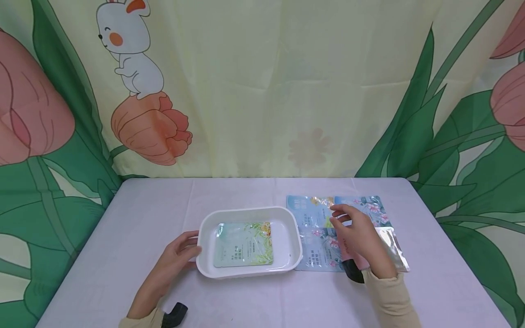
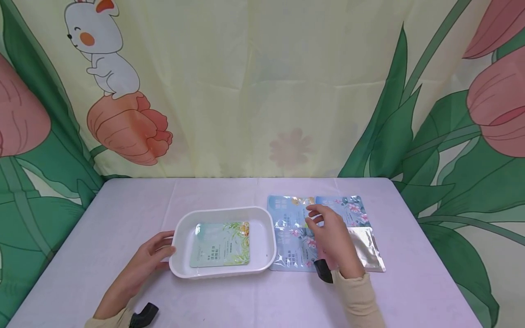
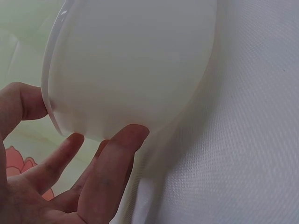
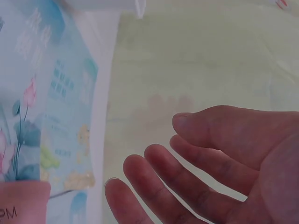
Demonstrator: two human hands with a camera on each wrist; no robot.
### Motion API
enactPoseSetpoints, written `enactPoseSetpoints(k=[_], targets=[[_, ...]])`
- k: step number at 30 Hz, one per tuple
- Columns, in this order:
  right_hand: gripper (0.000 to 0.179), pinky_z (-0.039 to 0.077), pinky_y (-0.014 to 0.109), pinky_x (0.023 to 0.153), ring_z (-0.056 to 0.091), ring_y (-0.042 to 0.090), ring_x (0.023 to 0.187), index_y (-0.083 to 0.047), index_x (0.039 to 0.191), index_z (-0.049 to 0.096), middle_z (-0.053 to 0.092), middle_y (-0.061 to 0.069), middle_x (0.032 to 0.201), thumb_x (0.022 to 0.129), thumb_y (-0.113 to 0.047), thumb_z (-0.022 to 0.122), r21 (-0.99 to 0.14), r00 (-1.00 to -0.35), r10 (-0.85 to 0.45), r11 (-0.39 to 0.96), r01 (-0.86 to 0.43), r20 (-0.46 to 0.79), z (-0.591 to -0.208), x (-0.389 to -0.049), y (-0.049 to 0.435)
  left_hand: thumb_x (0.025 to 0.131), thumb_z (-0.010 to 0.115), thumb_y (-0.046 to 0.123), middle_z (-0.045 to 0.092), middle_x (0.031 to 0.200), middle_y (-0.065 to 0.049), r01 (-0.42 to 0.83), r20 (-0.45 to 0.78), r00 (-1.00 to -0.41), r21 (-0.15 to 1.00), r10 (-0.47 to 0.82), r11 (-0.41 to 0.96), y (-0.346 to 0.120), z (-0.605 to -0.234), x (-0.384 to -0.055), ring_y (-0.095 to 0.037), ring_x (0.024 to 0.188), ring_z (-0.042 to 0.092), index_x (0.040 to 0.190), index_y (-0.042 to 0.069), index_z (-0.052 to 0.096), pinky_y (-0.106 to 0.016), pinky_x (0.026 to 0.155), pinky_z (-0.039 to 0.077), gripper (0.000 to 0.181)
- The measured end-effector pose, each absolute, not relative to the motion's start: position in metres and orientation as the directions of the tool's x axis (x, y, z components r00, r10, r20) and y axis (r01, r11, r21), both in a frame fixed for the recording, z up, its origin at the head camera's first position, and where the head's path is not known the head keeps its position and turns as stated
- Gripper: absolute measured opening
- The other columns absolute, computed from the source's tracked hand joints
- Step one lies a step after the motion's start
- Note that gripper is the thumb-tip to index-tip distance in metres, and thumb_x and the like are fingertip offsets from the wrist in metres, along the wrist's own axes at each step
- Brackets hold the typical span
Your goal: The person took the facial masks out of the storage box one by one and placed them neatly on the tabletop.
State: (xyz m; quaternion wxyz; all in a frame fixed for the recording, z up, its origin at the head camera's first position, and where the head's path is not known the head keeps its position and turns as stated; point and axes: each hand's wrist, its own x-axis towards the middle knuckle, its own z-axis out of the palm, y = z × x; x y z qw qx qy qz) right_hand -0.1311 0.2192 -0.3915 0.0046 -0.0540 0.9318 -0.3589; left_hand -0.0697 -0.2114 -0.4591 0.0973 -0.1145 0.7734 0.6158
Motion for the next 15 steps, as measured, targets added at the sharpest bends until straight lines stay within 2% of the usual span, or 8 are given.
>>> enactPoseSetpoints(k=[15], targets=[[0.033, 0.059, 0.043, 0.080, 0.065, 0.027, 0.096, -0.001, 0.124, 0.062, 0.067, 0.014, 0.107, 0.093, -0.008, 0.067, -0.679, -0.968, -0.206, 0.692, -0.248, 0.143, -0.390, -0.132, 0.184, 0.095, 0.065, 0.023, 0.055, 0.138, -0.019, -0.294, -0.287, -0.956, 0.931, -0.063, 0.215, -0.211, -0.459, -0.069, -0.026, 0.111, 0.065, 0.142, 0.013, 0.048, -0.038, 0.082, 0.061, 0.051]])
